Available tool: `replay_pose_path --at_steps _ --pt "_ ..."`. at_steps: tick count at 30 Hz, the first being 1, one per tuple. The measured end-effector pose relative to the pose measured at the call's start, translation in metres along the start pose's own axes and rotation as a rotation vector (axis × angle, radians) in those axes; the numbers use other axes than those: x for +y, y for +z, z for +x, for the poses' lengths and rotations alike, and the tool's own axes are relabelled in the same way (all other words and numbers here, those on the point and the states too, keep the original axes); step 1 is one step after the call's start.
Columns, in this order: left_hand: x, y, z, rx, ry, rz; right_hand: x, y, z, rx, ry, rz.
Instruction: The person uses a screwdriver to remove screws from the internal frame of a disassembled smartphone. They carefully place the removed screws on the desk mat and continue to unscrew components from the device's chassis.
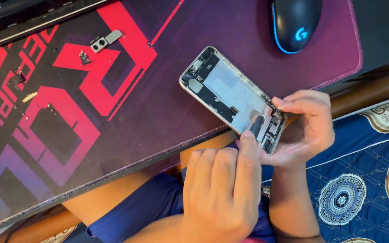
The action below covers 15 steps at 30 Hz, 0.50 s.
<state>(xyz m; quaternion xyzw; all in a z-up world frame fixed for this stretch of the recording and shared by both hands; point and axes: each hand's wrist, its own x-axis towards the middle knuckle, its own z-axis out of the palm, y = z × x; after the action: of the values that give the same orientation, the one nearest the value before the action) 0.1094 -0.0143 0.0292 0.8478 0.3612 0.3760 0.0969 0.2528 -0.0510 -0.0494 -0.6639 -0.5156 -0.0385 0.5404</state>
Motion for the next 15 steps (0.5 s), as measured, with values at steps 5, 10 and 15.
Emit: replay_pose_path --at_steps 5,10,15 --pt "0.003 0.009 0.003 0.024 -0.022 0.027 -0.010 0.003 0.001 0.016 0.089 -0.039" --pt "0.002 0.013 0.004 -0.002 -0.073 0.041 -0.009 0.001 0.003 -0.024 0.068 -0.067" --pt "0.001 0.017 0.005 0.008 -0.078 0.037 -0.012 0.000 0.003 -0.032 0.069 -0.089"
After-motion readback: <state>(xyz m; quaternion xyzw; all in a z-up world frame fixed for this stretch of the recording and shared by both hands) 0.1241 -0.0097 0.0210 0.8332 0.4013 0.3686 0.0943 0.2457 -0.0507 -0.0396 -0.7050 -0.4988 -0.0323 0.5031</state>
